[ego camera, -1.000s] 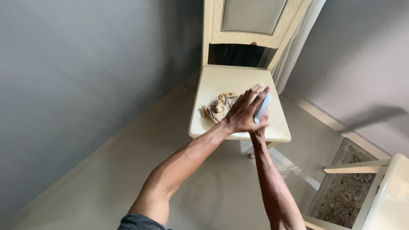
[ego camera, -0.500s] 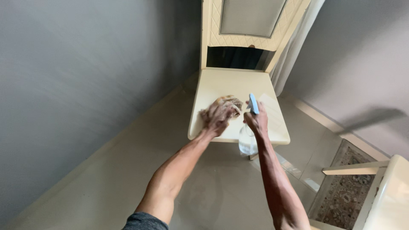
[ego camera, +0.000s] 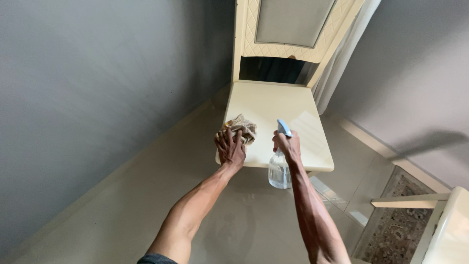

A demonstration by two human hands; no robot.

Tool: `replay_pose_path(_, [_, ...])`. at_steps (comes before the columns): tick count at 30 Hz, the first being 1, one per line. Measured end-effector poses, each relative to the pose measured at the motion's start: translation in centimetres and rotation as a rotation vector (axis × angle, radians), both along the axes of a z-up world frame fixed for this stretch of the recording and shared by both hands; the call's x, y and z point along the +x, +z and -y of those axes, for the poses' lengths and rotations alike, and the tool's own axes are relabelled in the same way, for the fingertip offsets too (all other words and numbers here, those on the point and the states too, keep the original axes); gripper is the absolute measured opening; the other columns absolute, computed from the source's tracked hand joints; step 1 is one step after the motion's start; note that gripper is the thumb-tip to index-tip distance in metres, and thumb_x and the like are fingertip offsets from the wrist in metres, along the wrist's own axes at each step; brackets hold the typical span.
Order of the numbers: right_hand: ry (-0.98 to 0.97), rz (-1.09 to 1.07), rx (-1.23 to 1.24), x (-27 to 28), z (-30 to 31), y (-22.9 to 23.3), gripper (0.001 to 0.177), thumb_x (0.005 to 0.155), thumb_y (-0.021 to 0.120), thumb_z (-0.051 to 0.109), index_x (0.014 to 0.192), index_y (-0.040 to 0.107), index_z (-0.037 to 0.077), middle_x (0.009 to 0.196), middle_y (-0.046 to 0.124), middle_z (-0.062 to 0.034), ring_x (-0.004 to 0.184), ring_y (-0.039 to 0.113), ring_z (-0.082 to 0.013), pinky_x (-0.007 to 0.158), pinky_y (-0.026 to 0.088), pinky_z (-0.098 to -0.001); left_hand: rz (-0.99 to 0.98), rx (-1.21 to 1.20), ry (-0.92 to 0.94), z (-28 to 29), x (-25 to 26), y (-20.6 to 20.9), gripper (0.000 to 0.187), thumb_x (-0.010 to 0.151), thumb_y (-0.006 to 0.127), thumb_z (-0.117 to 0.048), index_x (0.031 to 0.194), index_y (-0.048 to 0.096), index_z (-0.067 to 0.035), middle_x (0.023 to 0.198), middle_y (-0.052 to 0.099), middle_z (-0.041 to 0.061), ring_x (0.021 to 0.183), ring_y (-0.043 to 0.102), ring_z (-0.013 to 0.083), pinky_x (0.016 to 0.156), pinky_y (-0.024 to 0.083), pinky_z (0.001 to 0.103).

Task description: The person sprays liquid from a bottle onto various parts of a chair and wipes the surfaces with a cloth.

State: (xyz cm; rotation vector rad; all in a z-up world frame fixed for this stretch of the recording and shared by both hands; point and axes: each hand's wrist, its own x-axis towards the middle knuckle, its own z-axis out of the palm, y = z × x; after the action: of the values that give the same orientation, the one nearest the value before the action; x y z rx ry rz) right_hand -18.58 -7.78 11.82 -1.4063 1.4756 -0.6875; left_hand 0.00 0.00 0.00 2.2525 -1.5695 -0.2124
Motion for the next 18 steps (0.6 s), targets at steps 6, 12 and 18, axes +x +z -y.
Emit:
replay_pose_path(6, [-0.063, 0.143, -0.058, -6.2, 2.1, -2.3, 0.027, 0.078, 0.058, 0.015, 0.095, 0.07, -0.003, 0.066, 0.068, -0.0125, 0.051, 0.067, -0.022, 0.05, 0.054, -0.0346, -0.003, -0.006, -0.067, 0.3, -1.1, 1.9, 0.07, 0.094, 0.048, -0.043, 0.156, 0.037, -0.013, 0.166, 0.007, 0.027, 0.151, -0.003, 0.056, 0.118, -0.008, 0.069])
replay_pose_path(12, [-0.136, -0.117, 0.083, -13.8, 1.8, -2.1, 0.032, 0.079, 0.054, 0.011, 0.097, 0.072, -0.008, 0.068, 0.07, -0.0134, 0.054, 0.068, -0.0229, 0.054, 0.053, -0.0353, 0.05, -0.018, -0.185, 5.1, -5.6, 0.1, 0.058, 0.1, 0.043, -0.038, 0.154, 0.044, -0.017, 0.168, 0.013, 0.024, 0.154, -0.001, 0.0504, 0.121, -0.007, 0.066])
replay_pose_path(18, [0.033, 0.36, -0.189, -16.5, 0.1, -0.3, 0.053, 0.068, 0.05, 0.002, 0.119, 0.062, -0.007, 0.105, 0.069, -0.0178, 0.057, 0.066, -0.0226, 0.053, 0.058, -0.033, 0.076, 0.049, -0.302, 9.1, -7.9, -1.0, 0.054, 0.102, 0.041, -0.043, 0.153, 0.047, -0.026, 0.17, 0.014, 0.016, 0.159, 0.004, 0.0401, 0.127, -0.003, 0.059])
